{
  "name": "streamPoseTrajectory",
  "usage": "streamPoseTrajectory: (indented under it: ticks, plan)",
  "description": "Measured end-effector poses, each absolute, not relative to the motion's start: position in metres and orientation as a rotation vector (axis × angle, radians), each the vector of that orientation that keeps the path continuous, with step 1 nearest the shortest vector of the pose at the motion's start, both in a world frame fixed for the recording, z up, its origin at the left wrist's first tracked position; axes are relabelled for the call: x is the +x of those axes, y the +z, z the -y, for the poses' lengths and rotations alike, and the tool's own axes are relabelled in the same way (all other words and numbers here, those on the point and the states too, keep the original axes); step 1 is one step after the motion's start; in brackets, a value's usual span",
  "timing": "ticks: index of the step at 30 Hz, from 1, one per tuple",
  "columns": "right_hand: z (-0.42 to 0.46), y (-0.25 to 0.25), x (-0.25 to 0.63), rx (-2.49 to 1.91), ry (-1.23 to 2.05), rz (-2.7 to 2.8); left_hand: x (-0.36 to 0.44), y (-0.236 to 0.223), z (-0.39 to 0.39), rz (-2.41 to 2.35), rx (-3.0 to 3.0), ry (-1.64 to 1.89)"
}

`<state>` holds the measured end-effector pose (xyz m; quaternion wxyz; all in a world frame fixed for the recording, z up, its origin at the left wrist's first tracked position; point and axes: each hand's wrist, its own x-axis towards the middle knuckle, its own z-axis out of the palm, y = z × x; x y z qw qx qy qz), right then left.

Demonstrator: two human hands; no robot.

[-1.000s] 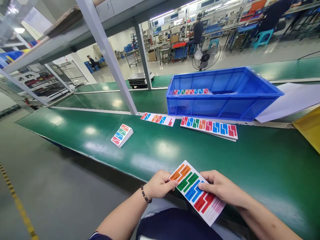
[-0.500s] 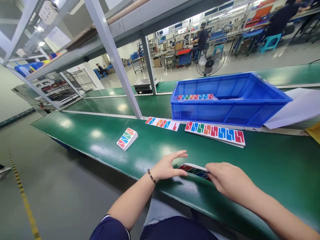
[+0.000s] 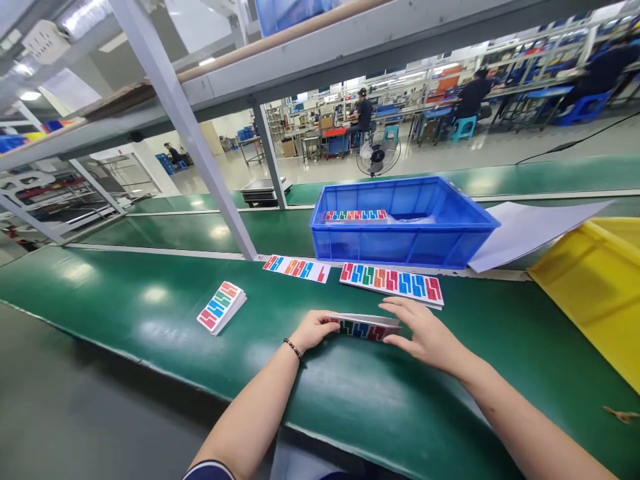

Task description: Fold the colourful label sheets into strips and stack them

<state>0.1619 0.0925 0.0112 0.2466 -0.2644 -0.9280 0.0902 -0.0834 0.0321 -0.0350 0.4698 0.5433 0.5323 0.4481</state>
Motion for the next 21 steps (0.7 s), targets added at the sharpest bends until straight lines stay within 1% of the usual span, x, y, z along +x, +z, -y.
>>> streamPoseTrajectory:
  ticks: [4, 9, 13, 21]
  plan:
    - [-0.096, -0.006, 0.191, -0.819, 0.566, 2.314, -0.086, -0.038, -0.032, -1.318, 1.307, 1.105]
    - [-0.089, -0.019, 0.187, -0.878, 0.779, 2.232, -0.083, -0.035, -0.031, -1.348, 1.295, 1.095]
    - [-0.087, -0.021, 0.177, -0.863, 0.813, 2.238, -0.082, -0.033, -0.029, -1.376, 1.325, 1.088]
    - [-0.088, -0.022, 0.180, -0.955, 0.735, 2.212, -0.081, -0.027, -0.027, -1.455, 1.375, 1.131]
